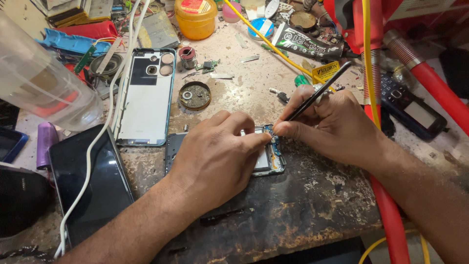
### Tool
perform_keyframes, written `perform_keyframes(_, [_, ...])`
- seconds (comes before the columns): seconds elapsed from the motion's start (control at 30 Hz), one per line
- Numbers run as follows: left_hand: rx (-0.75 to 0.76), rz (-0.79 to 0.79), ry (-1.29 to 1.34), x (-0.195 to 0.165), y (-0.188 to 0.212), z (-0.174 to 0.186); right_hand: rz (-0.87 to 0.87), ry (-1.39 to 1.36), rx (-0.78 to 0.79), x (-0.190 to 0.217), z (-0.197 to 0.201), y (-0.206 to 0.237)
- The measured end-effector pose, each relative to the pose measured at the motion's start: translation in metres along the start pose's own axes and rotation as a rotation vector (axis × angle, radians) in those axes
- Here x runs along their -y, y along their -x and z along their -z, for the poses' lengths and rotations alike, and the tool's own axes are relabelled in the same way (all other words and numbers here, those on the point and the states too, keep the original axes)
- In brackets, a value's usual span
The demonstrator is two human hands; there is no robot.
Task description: The person uses a precision screwdriver to remove screws from a disassembled smartphone, then uses tweezers to lift and reposition a small internal component. They apply a green adhesive or sealant along the edge of the phone's frame and finally place the back cover onto the device.
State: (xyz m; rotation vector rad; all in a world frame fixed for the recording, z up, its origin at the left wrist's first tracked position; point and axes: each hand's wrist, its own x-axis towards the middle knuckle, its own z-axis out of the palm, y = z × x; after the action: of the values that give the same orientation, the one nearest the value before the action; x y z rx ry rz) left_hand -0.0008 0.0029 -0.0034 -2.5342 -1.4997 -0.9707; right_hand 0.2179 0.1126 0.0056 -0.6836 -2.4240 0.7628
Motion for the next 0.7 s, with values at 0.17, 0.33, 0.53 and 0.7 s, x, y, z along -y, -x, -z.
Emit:
perform_keyframes(0.17, [-0.003,0.011,0.027,0.0010,0.0007,-0.0004,0.001,0.044,-0.006,0.0014,0.0002,-0.0006])
perform_keyframes(0.33, [-0.014,0.019,0.060,0.0030,0.0010,-0.0009,-0.075,0.024,0.002,0.0006,-0.0004,-0.0008])
perform_keyframes(0.53, [-0.006,0.044,0.071,0.0032,0.0005,-0.0021,-0.031,-0.066,0.016,-0.0009,-0.0002,-0.0005])
perform_keyframes(0.7, [-0.002,0.049,0.086,0.0036,0.0009,-0.0013,-0.019,-0.042,0.005,0.0004,-0.0010,0.0005])
